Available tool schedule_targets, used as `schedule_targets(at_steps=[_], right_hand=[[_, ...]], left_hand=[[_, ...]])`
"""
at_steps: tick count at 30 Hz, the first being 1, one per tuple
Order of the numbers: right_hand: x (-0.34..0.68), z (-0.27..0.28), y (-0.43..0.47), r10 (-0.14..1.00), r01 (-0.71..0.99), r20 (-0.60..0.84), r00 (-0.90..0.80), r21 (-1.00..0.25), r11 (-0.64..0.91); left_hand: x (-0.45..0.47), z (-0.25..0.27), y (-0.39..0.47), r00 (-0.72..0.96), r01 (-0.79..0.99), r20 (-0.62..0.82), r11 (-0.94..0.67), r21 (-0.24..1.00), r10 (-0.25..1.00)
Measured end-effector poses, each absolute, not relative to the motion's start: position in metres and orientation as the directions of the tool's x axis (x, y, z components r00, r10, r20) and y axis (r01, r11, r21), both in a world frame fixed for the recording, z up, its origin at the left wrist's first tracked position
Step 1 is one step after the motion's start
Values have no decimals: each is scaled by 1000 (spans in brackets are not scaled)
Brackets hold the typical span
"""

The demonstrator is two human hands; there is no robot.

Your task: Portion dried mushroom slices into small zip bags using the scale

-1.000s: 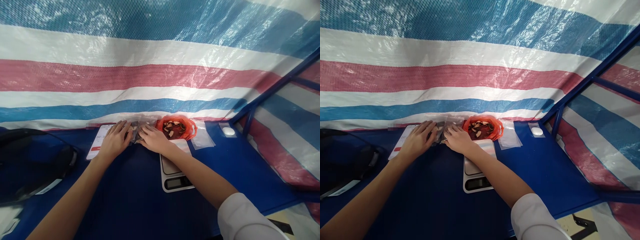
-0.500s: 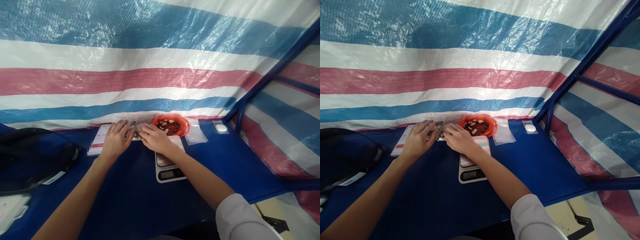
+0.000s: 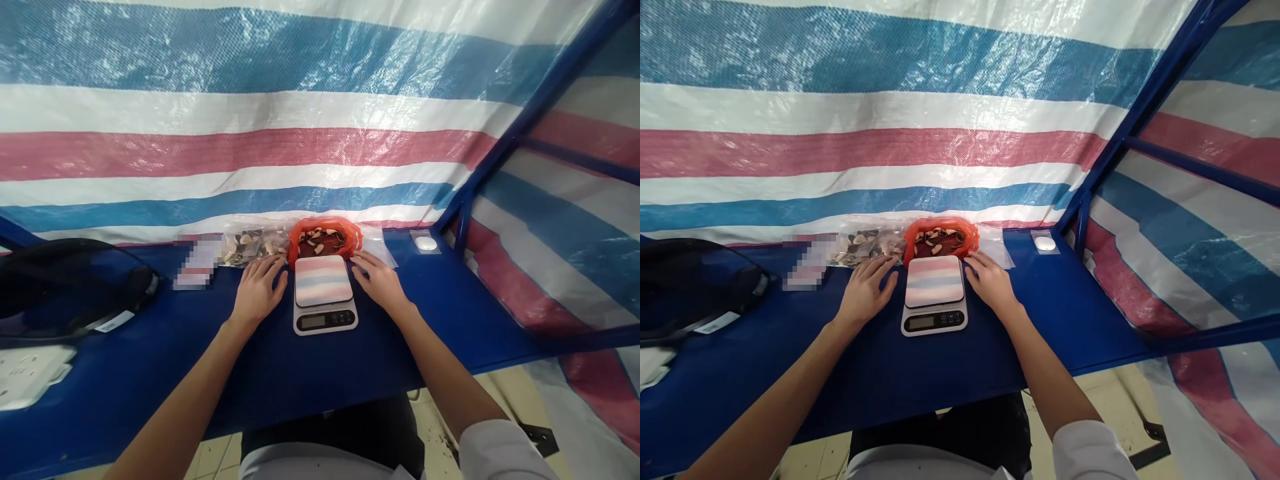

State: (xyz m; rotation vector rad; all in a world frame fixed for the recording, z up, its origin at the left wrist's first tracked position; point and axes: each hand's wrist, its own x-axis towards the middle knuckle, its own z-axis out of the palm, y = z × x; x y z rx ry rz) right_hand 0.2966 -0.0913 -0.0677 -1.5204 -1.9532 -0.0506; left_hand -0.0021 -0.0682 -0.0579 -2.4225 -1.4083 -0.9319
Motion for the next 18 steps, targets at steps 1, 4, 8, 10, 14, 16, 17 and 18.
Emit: schedule_targets(at_steps=[1, 4, 8, 10, 14, 16, 17, 18], right_hand=[[306, -71, -93, 872, 893, 482, -88, -350, 284], [324, -80, -94, 904, 927, 420, -82, -300, 223], [328, -89, -93, 929, 950, 346, -133, -223, 219], [327, -90, -93, 939, 955, 312, -144, -204, 214], [326, -90, -94, 945, 963, 288, -154, -170, 209], [326, -90, -94, 943, 964, 292, -158, -162, 212], [326, -90, -95, 942, 964, 295, -159, -160, 213], [326, -90, -95, 941, 964, 297, -161, -157, 214]], left_hand=[[-2, -62, -70, 349, 840, 586, -522, 152, 732], [-3, -72, -73, 356, 854, 518, -496, 156, 778], [-5, -79, -77, 378, 879, 383, -457, 138, 843], [-5, -80, -79, 378, 890, 322, -437, 132, 868], [-4, -77, -81, 380, 905, 241, -413, 102, 893], [-3, -76, -82, 375, 911, 217, -401, 92, 901], [-2, -75, -82, 371, 914, 209, -396, 90, 905], [-2, -75, -82, 368, 916, 203, -392, 89, 907]])
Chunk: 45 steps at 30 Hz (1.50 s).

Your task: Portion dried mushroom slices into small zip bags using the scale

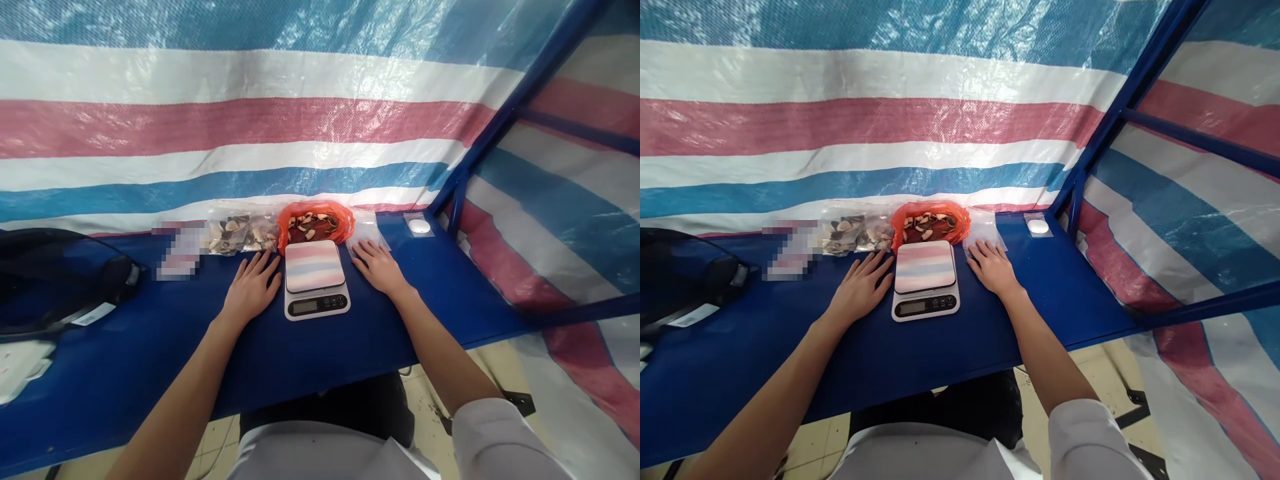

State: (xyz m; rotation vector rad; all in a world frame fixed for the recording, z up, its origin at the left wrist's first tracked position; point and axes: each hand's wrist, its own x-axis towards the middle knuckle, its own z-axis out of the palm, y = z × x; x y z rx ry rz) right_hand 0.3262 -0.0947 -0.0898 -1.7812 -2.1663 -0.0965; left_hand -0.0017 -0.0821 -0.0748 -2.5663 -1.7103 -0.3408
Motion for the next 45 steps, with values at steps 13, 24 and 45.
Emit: schedule_targets(at_steps=[13, 24, 45], right_hand=[[329, -70, -85, 954, 961, 283, -98, -222, 164], [335, -82, -54, 952, 930, 282, -117, -306, 205], [334, -75, -66, 901, 913, 434, -2, -367, 179]], left_hand=[[2, -72, -84, 351, 914, 216, -384, 133, 911], [0, -78, -83, 352, 898, 262, -403, 176, 899], [1, -77, -82, 329, 897, 262, -386, 214, 908]])
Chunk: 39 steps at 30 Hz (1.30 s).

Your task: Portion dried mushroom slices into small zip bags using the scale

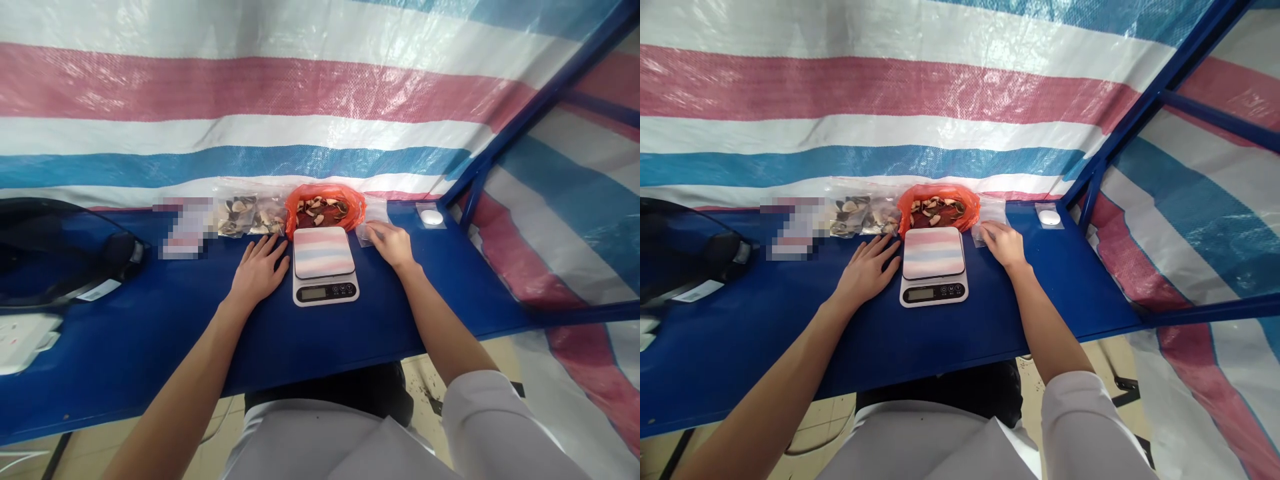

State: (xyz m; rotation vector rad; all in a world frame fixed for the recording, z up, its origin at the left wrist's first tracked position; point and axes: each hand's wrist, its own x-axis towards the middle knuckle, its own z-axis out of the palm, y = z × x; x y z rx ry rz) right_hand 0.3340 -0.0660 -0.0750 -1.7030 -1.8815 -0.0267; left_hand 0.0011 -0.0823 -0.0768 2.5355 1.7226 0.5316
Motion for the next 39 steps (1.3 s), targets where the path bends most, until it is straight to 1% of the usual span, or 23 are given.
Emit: schedule_targets(at_steps=[4, 8, 10, 13, 17, 19, 21, 24, 27, 29, 33, 36, 39], right_hand=[[337, -69, -70, 877, 854, 479, 40, -472, 219], [341, -55, -82, 852, 724, 516, 88, -620, 301], [342, -47, -89, 867, 636, 482, 127, -710, 302], [342, -34, -97, 895, 482, 411, 175, -828, 286], [331, -18, -100, 935, 288, 318, 157, -920, 265], [321, -12, -100, 954, 208, 281, 109, -944, 255], [310, -8, -98, 964, 123, 260, 58, -960, 252], [293, -7, -90, 969, -22, 247, -17, -969, 247], [279, -11, -79, 967, -135, 252, -33, -960, 246], [272, -14, -72, 973, -174, 231, -6, -958, 226], [259, -20, -63, 981, -263, 193, 35, -945, 196], [252, -23, -62, 984, -326, 170, 49, -929, 177], [252, -23, -60, 990, -352, 139, 11, -927, 134]], left_hand=[[0, -79, -81, 320, 885, 300, -396, 243, 899], [-1, -78, -79, 291, 859, 351, -404, 314, 890], [-1, -73, -79, 257, 829, 386, -408, 383, 886], [4, -61, -81, 182, 753, 422, -402, 521, 888], [19, -41, -80, 140, 574, 433, -429, 697, 891], [29, -34, -77, 123, 474, 406, -413, 778, 905], [39, -28, -72, 113, 361, 337, -354, 863, 935], [51, -24, -64, 197, 155, 210, -242, 958, 958], [55, -24, -62, 292, -51, 110, -100, 994, 950], [55, -25, -62, 336, -144, 103, -58, 988, 936], [53, -27, -61, 310, -224, 94, -23, 974, 946], [52, -26, -57, 276, -234, 102, -36, 971, 956], [47, -22, -51, 221, -224, 122, -71, 972, 968]])
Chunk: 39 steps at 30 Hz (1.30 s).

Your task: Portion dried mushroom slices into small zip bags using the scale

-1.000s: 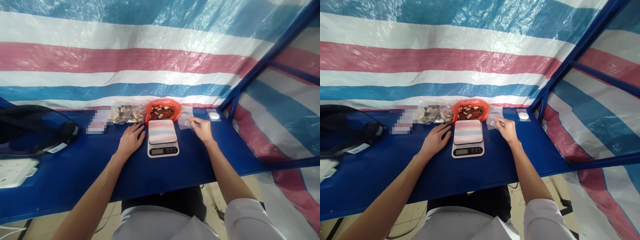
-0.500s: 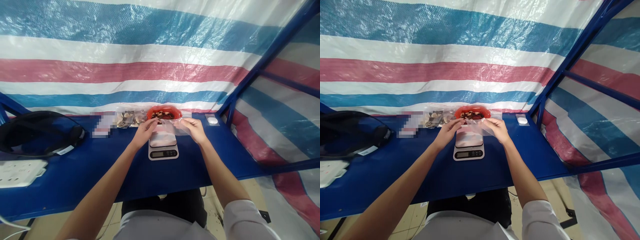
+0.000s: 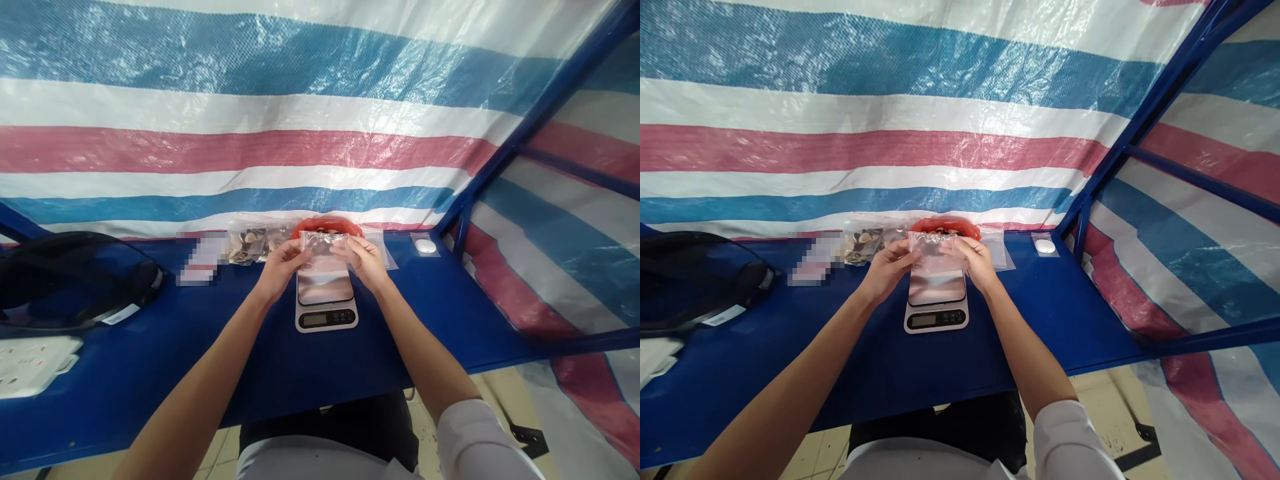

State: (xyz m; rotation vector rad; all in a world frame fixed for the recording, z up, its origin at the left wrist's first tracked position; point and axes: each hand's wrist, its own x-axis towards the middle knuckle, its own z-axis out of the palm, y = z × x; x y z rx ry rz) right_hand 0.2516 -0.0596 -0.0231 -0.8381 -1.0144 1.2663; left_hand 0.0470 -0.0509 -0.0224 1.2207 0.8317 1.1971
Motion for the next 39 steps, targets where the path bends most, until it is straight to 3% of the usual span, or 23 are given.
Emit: schedule_targets(at_steps=[5, 16, 23, 27, 32, 35, 39], right_hand=[[259, -12, -52, 992, -322, 97, -83, -944, 66], [231, 14, -21, 947, 30, 141, -288, -987, 156], [227, 4, -8, 933, 117, 213, -289, -960, 255], [227, -7, -1, 960, 136, 165, -225, -971, 198], [225, -12, 3, 993, 169, 84, -79, -981, 96], [223, -10, 1, 996, 150, 72, -47, -986, 78], [221, -6, -4, 989, 118, 114, -93, -985, 125]], left_hand=[[25, -7, -37, 230, -59, 143, -133, 989, 963], [-6, 35, -11, 474, 343, 78, -265, 901, 877], [-4, 19, 6, 516, 401, 92, -334, 853, 852], [0, 10, 9, 329, 545, 244, -394, 740, 912], [13, 16, -4, 207, 661, 495, -493, 565, 844], [22, 17, -11, 220, 662, 401, -438, 609, 889], [25, 7, -8, 210, 447, 88, -176, 877, 974]])
